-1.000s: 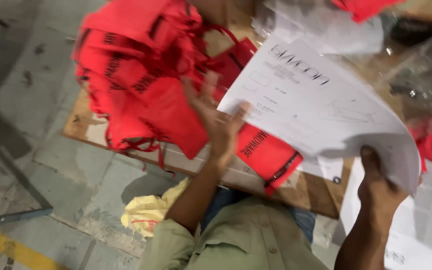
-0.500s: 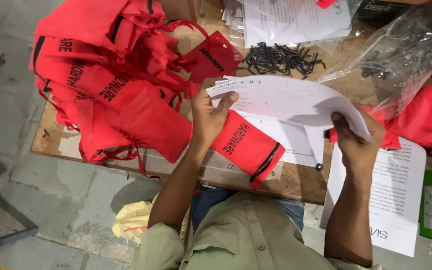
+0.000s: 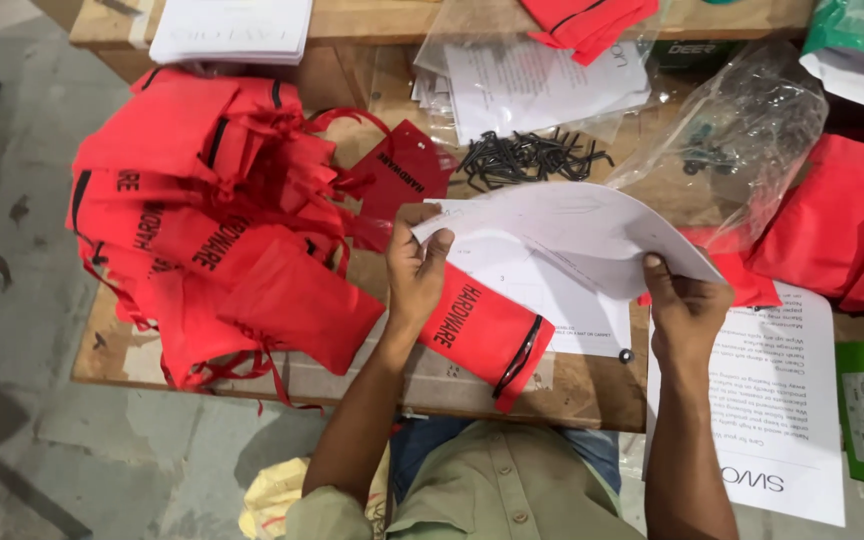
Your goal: Packaging hardware components such as bolts and washers into small red hardware bags at a workbench.
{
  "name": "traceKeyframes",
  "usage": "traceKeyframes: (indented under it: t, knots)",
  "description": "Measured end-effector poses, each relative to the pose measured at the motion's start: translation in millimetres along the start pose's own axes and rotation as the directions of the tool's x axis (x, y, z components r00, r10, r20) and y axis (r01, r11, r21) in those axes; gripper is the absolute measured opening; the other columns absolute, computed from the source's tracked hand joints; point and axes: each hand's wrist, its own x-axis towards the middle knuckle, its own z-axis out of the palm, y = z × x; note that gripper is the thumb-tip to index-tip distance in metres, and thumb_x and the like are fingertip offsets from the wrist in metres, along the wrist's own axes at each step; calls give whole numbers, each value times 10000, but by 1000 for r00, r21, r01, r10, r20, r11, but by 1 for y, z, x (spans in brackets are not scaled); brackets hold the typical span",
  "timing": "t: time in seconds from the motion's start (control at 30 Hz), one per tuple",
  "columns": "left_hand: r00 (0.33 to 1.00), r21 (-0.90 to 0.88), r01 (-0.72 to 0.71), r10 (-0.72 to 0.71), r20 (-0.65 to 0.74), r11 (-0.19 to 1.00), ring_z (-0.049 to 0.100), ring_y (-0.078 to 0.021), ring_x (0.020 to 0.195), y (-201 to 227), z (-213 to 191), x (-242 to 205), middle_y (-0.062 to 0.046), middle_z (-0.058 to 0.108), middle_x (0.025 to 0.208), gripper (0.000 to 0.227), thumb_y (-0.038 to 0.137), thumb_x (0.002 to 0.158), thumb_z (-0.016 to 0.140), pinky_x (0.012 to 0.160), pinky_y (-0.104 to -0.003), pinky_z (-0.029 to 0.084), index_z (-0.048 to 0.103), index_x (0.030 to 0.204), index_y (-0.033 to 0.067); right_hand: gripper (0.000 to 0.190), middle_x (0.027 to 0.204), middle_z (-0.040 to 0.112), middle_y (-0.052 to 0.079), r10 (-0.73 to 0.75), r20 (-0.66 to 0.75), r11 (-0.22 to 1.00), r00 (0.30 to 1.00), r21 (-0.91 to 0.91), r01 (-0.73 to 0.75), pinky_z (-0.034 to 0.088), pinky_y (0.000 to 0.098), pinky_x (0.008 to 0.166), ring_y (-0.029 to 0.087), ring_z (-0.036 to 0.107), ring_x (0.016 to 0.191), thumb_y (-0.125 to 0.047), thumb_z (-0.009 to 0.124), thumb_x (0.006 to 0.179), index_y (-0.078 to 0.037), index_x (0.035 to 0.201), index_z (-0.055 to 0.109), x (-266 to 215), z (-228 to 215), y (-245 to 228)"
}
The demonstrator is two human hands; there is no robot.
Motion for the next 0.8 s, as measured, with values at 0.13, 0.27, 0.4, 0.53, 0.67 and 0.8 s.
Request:
traceKeyframes:
  t: [0.13, 0.27, 0.4, 0.53, 0.67, 0.8]
  knots:
    - [1000, 31, 13, -13, -28, 999, 606, -121, 1045, -6, -5, -2, -36, 619, 1089, 246, 156, 1015, 721, 978, -276, 504, 567, 1167, 40, 265, 1096, 697, 70, 34, 73, 997, 997, -72, -29, 487, 255, 819, 108, 617, 980, -17, 698, 1039, 40, 1294, 659, 1, 8, -20]
    - [998, 84, -47, 50, -40, 995, 606, -130, 1073, -19, -7, -6, -56, 620, 1125, 278, 208, 1046, 750, 1003, -284, 501, 573, 1161, 26, 298, 1161, 687, 56, -6, 77, 998, 997, 57, 2, 522, 247, 824, 101, 636, 1009, -27, 678, 1029, 24, 1314, 607, 3, 9, -8]
    - [998, 29, 12, -10, -54, 1000, 598, -119, 1028, -11, -4, 1, -60, 635, 1118, 424, 297, 984, 763, 942, -275, 503, 547, 1209, 10, 436, 1213, 633, 58, -24, 3, 993, 1000, 118, 24, 492, 225, 796, 86, 590, 1020, -24, 636, 1045, -3, 1444, 463, 0, 21, -20]
    - [997, 51, -31, 34, -67, 998, 596, -123, 1030, -7, 1, 6, -59, 618, 1140, 451, 372, 1001, 715, 938, -273, 501, 542, 1204, 9, 510, 1188, 610, 54, -11, -68, 998, 998, 63, 15, 427, 199, 642, 50, 501, 835, -44, 580, 1051, -42, 1511, 360, 0, 27, -26]
    - [995, 87, -83, 87, -51, 993, 592, -125, 1040, -6, 5, 6, -66, 616, 1148, 427, 407, 1061, 651, 957, -271, 493, 542, 1180, 11, 403, 1225, 620, 59, -70, -55, 995, 996, 64, 74, 428, 194, 792, 46, 524, 963, -42, 530, 1085, -27, 1467, 400, 0, 28, -14]
    - [994, 128, -73, 83, -73, 989, 593, -123, 1009, -5, 9, 0, -72, 625, 1118, 426, 422, 1078, 600, 932, -274, 496, 548, 1166, 8, 234, 1073, 607, 64, 0, -101, 997, 995, 80, 8, 382, 215, 713, 57, 479, 864, -43, 519, 1142, 0, 1371, 505, -4, 23, 1]
